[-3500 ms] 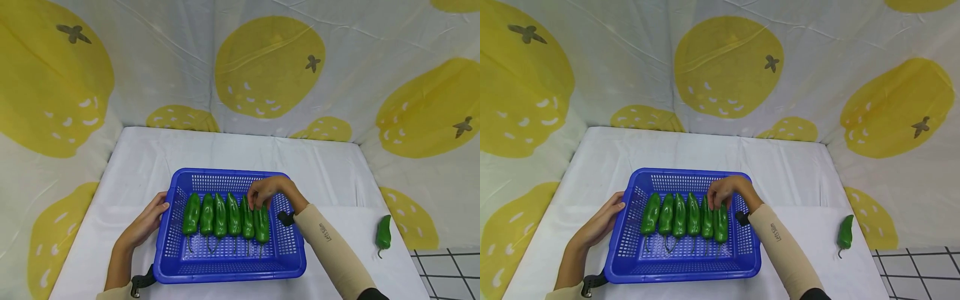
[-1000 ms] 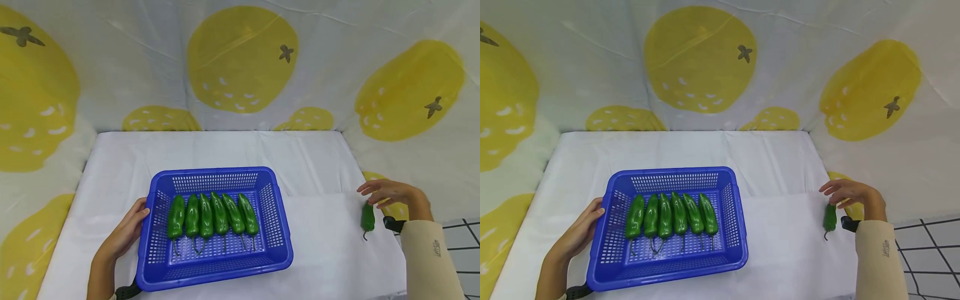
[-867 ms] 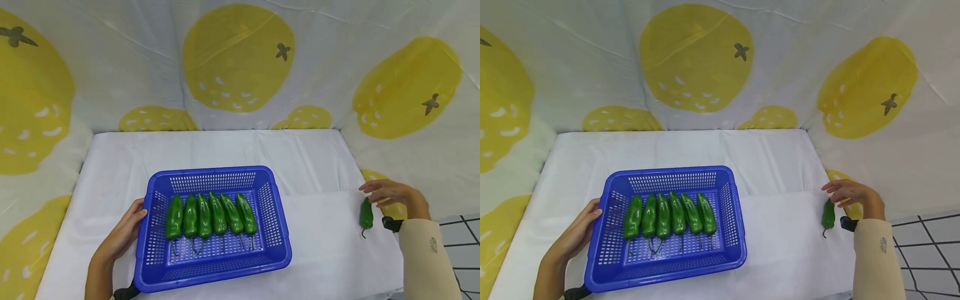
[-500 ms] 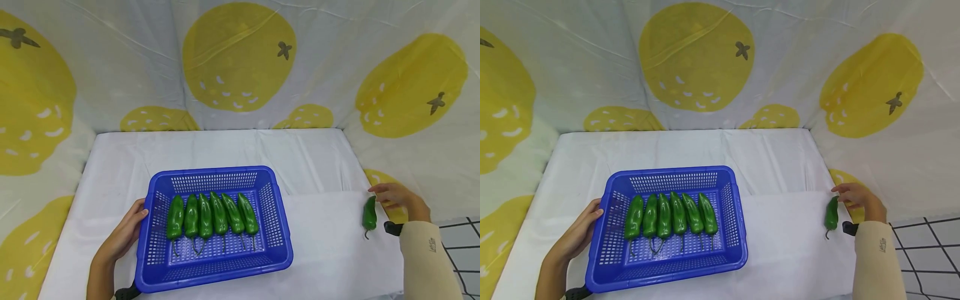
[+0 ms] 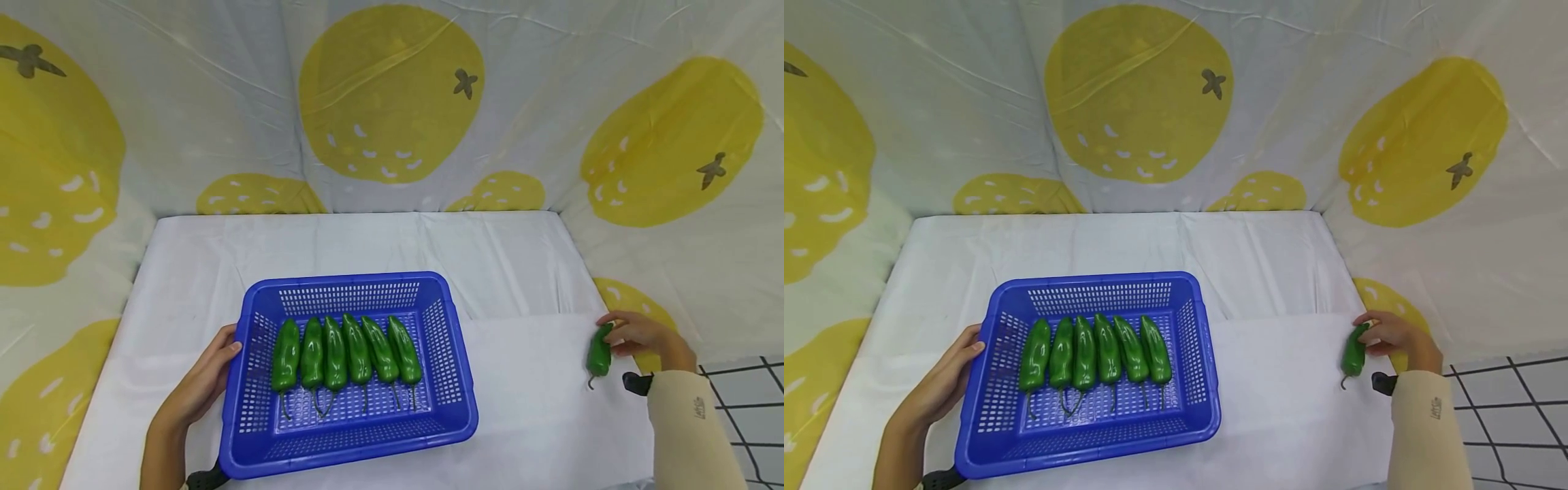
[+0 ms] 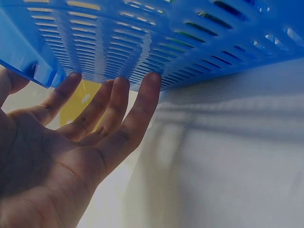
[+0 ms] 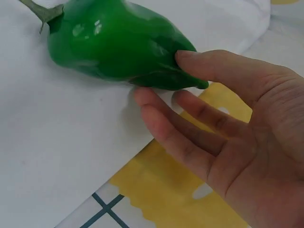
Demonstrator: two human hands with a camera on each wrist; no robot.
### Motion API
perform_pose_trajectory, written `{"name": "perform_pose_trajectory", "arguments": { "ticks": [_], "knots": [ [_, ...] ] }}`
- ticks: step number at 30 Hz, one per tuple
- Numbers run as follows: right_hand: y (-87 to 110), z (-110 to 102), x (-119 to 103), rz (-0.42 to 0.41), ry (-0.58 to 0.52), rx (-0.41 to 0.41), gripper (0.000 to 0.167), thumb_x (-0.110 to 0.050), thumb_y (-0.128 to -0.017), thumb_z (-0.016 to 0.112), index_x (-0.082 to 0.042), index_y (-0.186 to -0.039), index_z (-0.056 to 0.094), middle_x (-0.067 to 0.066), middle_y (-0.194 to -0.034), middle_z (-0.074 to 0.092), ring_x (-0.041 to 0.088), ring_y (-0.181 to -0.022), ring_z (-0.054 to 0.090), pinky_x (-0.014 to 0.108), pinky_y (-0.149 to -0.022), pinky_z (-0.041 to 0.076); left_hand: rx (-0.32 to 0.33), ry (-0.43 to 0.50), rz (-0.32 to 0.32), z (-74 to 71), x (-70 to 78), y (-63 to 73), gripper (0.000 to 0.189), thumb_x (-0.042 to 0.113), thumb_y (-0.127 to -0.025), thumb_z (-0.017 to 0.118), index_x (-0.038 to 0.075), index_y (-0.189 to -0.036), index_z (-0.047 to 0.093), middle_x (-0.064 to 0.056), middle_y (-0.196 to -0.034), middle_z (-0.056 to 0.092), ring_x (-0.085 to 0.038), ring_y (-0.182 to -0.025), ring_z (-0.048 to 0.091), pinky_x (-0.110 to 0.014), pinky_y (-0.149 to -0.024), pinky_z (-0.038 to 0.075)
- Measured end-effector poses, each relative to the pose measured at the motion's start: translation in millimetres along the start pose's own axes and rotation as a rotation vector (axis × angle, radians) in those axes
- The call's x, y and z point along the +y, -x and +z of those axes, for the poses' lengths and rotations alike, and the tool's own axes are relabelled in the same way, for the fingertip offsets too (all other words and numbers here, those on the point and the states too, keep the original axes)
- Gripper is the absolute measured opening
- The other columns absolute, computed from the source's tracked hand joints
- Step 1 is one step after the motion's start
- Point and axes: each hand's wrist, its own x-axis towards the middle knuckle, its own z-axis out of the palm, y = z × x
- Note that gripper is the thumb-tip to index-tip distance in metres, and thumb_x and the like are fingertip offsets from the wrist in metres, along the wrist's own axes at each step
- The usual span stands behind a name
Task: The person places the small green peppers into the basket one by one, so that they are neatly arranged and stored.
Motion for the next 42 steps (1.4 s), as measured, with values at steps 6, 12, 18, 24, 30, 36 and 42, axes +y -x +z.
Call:
{"name": "perform_pose_trajectory", "arguments": {
  "ticks": [6, 12, 18, 24, 30, 36, 42],
  "knots": [
    [-1.2, 5.7, 2.0, -0.035, -0.045, -0.054, 0.036, -0.013, -0.096, 0.065, 0.006, -0.122, 0.051, 0.012, -0.103, 0.055, 0.028, -0.087, 0.065, 0.037, -0.081, 0.056, -0.003, 0.002, 0.005, -0.9, 0.3, 0.3, 0.037, 0.024, -0.111, 0.026, 0.005, -0.143, 0.025, -0.027, -0.136, 0.033, -0.011, -0.112, 0.060, -0.030, -0.085, 0.054],
    [-5.5, 14.3, -4.0, -0.031, -0.109, -0.121, 0.035, -0.012, -0.096, 0.064, 0.008, -0.121, 0.050, 0.012, -0.107, 0.057, 0.026, -0.091, 0.065, 0.039, -0.085, 0.055, -0.003, -0.004, 0.005, -0.5, 0.7, 0.5, 0.038, 0.025, -0.111, 0.026, 0.004, -0.143, 0.024, -0.028, -0.136, 0.033, -0.011, -0.112, 0.060, -0.030, -0.085, 0.054],
    [-13.8, 18.1, -12.9, -0.027, -0.172, -0.207, 0.027, -0.009, -0.097, 0.063, 0.008, -0.117, 0.056, 0.010, -0.104, 0.064, 0.026, -0.091, 0.067, 0.039, -0.082, 0.056, 0.005, -0.003, -0.004, -0.5, 0.0, 0.7, 0.038, 0.025, -0.111, 0.027, 0.004, -0.143, 0.024, -0.028, -0.136, 0.033, -0.010, -0.111, 0.060, -0.030, -0.085, 0.054],
    [-18.9, 21.3, -30.6, -0.045, -0.202, -0.281, 0.026, -0.006, -0.096, 0.062, 0.009, -0.117, 0.058, 0.013, -0.105, 0.064, 0.026, -0.094, 0.067, 0.038, -0.084, 0.056, 0.002, -0.002, 0.000, -1.0, -0.5, 0.6, 0.039, 0.025, -0.111, 0.027, 0.004, -0.143, 0.024, -0.028, -0.136, 0.034, -0.011, -0.111, 0.061, -0.030, -0.085, 0.054],
    [-24.5, 21.0, -61.4, -0.091, -0.199, -0.354, 0.028, -0.004, -0.095, 0.063, 0.010, -0.118, 0.057, 0.015, -0.104, 0.067, 0.026, -0.092, 0.069, 0.040, -0.085, 0.055, 0.010, -0.014, 0.002, -0.5, -0.4, 0.0, 0.040, 0.026, -0.111, 0.028, 0.002, -0.143, 0.024, -0.029, -0.137, 0.034, -0.009, -0.111, 0.060, -0.028, -0.085, 0.054],
    [-29.6, 22.5, -104.9, -0.182, -0.120, -0.395, 0.027, -0.004, -0.094, 0.064, 0.009, -0.117, 0.058, 0.015, -0.101, 0.069, 0.024, -0.091, 0.069, 0.045, -0.086, 0.054, 0.014, -0.016, -0.003, 0.1, -0.7, -0.1, 0.042, 0.027, -0.110, 0.028, 0.001, -0.143, 0.023, -0.030, -0.138, 0.033, -0.007, -0.112, 0.059, -0.027, -0.086, 0.053],
    [-32.8, 28.1, -154.0, -0.284, -0.039, -0.440, 0.023, -0.002, -0.095, 0.062, 0.008, -0.116, 0.059, 0.017, -0.099, 0.067, 0.026, -0.090, 0.068, 0.045, -0.084, 0.055, 0.008, -0.008, 0.005, -0.1, -1.1, -0.3, 0.042, 0.026, -0.111, 0.028, 0.000, -0.143, 0.023, -0.029, -0.138, 0.033, -0.009, -0.113, 0.059, -0.027, -0.087, 0.052]
  ]
}}
